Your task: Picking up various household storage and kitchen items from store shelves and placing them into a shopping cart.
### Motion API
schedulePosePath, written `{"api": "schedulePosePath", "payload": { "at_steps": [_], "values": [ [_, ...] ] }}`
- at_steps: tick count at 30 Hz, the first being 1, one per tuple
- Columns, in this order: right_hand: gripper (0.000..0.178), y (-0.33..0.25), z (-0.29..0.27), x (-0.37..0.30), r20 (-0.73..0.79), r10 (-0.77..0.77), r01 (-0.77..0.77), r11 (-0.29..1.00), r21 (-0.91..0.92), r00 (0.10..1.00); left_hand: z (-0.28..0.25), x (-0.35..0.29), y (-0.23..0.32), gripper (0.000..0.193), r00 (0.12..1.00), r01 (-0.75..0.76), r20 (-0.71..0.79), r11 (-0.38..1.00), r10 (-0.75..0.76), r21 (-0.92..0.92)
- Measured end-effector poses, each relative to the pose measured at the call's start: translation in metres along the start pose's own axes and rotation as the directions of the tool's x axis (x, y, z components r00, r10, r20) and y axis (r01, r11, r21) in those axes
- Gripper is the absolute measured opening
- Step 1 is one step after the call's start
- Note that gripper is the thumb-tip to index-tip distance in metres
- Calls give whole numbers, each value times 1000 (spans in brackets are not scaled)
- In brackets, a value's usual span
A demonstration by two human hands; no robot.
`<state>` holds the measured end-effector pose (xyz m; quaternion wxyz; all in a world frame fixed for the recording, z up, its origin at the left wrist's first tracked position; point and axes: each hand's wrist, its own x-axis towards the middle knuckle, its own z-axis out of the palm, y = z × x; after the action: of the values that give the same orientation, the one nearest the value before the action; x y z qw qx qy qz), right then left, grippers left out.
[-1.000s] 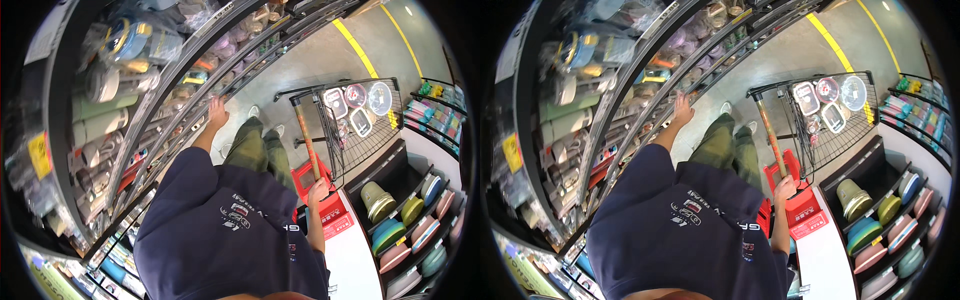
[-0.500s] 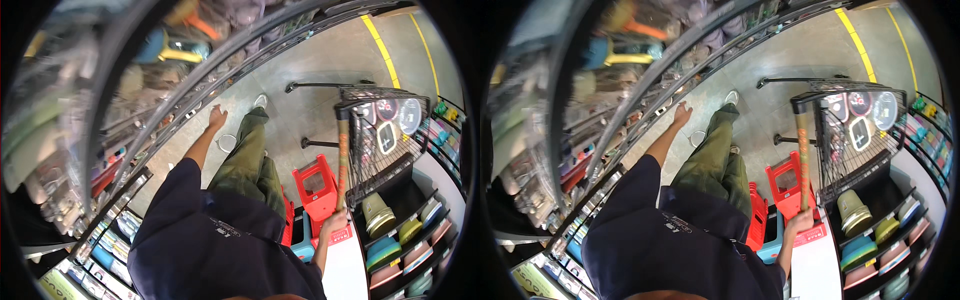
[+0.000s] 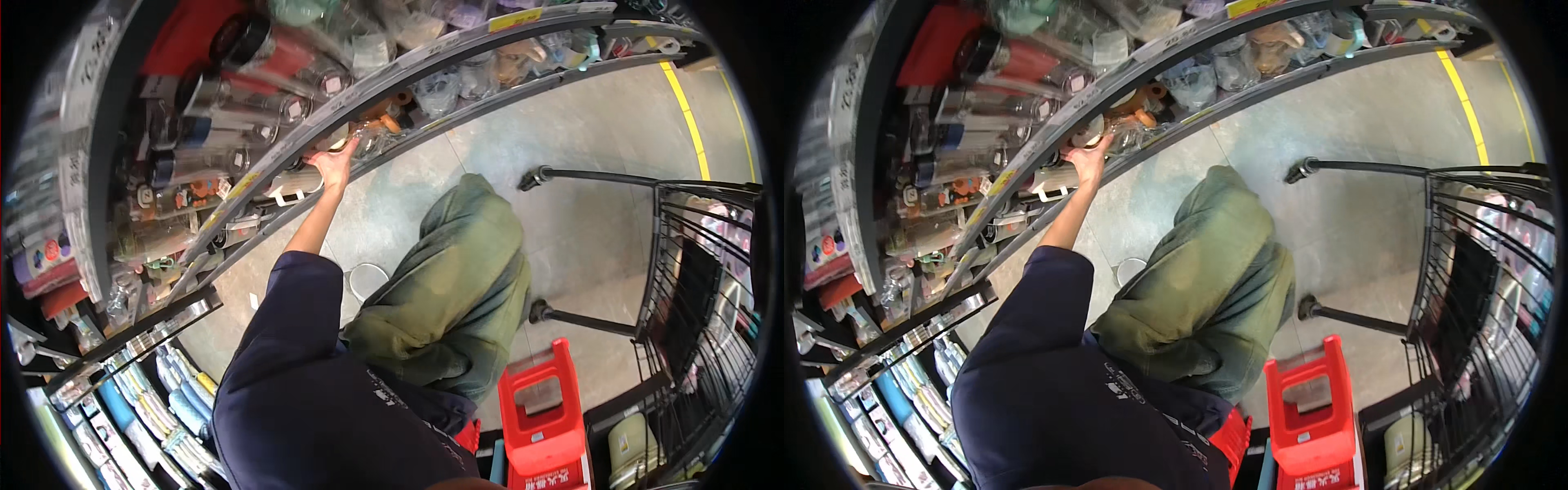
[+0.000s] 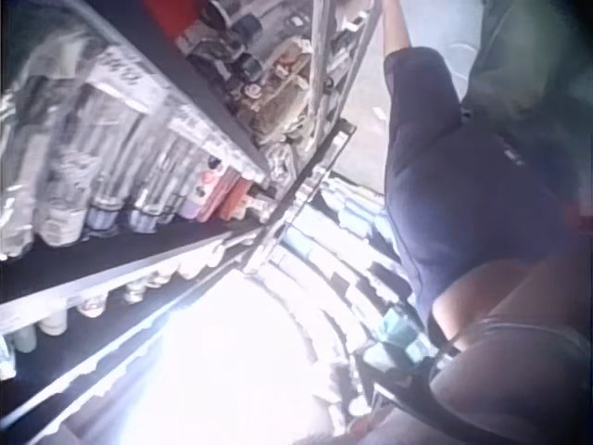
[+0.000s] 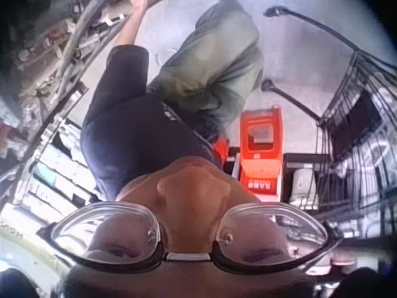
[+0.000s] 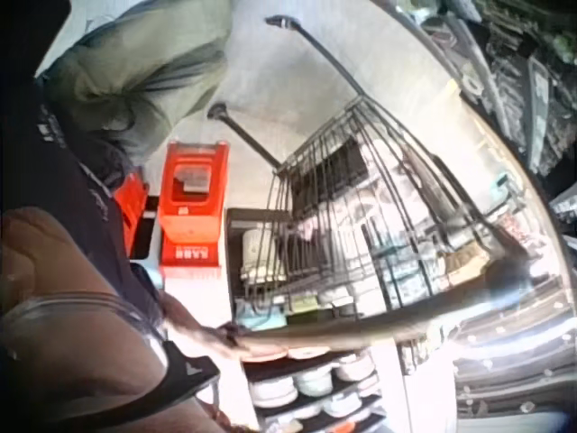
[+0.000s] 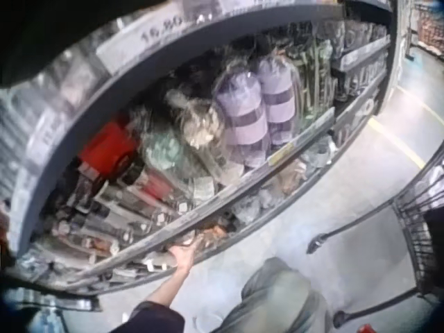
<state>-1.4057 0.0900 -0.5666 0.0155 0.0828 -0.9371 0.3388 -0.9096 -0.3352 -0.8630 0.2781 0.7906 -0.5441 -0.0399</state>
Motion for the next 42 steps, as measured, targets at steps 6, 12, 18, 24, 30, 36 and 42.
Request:
{"api": "schedulePosePath", "payload": {
  "at_steps": [6, 12, 18, 24, 30, 36, 42],
  "values": [
    [37, 69, 61, -21, -10, -103, 103, 992, 67, 995, 19, -9, -5, 101, 981, 12, -180, 956, -67, -292],
    [37, 78, 110, -32, 7, -221, 219, 967, 129, 975, 24, -4, 6, 99, 984, -8, -158, 880, -77, -475],
    [36, 64, 115, -16, -13, -350, 348, 927, 136, 937, 6, -11, 6, 90, 983, 71, -138, 942, -123, -329],
    [36, 61, 128, -5, -41, -417, 419, 900, 125, 908, -6, -23, 18, 89, 980, 103, -132, 950, -148, -296],
    [36, 58, 141, -3, -53, -473, 476, 873, 105, 880, 0, -30, 5, 93, 980, 43, -164, 926, -113, -376],
    [35, 59, 144, -2, -64, -530, 533, 844, 61, 846, -9, -49, -11, 91, 962, -189, -259, 888, 82, -420],
    [35, 69, 146, -12, -58, -561, 562, 827, 11, 826, -49, -90, -14, 86, 842, -531, -350, 745, 410, -404]
  ]
}}
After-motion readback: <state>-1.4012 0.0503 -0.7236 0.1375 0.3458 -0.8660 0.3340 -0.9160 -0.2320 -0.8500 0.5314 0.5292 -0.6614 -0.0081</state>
